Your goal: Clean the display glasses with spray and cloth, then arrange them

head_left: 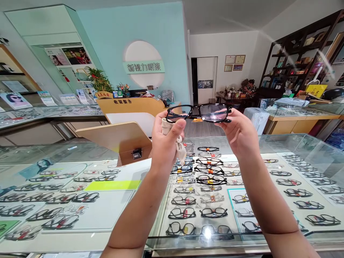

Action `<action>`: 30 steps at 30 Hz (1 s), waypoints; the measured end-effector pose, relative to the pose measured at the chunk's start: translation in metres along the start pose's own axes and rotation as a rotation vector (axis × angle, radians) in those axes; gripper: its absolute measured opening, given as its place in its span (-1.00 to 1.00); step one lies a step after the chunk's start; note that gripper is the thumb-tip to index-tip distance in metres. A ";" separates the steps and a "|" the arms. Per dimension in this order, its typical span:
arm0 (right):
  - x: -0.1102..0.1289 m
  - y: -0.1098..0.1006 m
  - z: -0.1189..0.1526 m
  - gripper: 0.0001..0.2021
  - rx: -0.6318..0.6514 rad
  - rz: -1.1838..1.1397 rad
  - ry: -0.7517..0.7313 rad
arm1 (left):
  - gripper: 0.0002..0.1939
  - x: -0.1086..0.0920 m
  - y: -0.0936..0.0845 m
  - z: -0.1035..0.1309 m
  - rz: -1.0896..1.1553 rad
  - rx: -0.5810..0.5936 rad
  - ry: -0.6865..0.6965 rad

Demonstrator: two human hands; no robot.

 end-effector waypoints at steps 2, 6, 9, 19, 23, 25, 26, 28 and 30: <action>0.000 0.006 0.002 -0.90 0.102 0.061 -0.052 | -0.25 0.003 0.004 0.001 0.003 0.029 -0.097; -0.001 0.017 0.005 -0.82 0.253 0.120 -0.186 | -0.27 0.005 0.006 0.006 -0.014 0.041 -0.140; -0.009 0.018 0.001 -0.74 0.214 0.112 -0.172 | -0.20 0.002 0.003 0.008 -0.045 -0.013 -0.005; -0.031 0.018 -0.004 -0.58 0.132 0.098 -0.018 | -0.12 -0.011 0.006 0.021 -0.175 -0.080 0.377; -0.029 0.021 -0.002 -0.60 0.139 0.090 -0.015 | -0.10 -0.009 0.005 0.020 -0.181 -0.081 0.363; -0.028 0.021 -0.001 -0.62 0.154 0.085 -0.027 | -0.09 -0.006 0.005 0.017 -0.160 -0.072 0.314; -0.027 0.021 -0.001 -0.64 0.166 0.090 -0.039 | -0.09 -0.005 0.004 0.016 -0.141 -0.063 0.275; -0.024 0.021 0.000 -0.66 0.191 0.113 -0.091 | -0.11 -0.001 0.004 0.012 -0.089 -0.041 0.166; -0.019 0.020 0.000 -0.69 0.206 0.149 -0.179 | -0.14 0.003 0.005 0.010 -0.033 -0.017 0.038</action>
Point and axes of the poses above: each hand's wrist, its own z-axis away from the middle knuckle, its own y-axis out of the palm, x = y × z, the point moved 6 cm from there along -z, towards the middle knuckle, and after that the axes turned 12 degrees about -x, right-handed, at the moved point
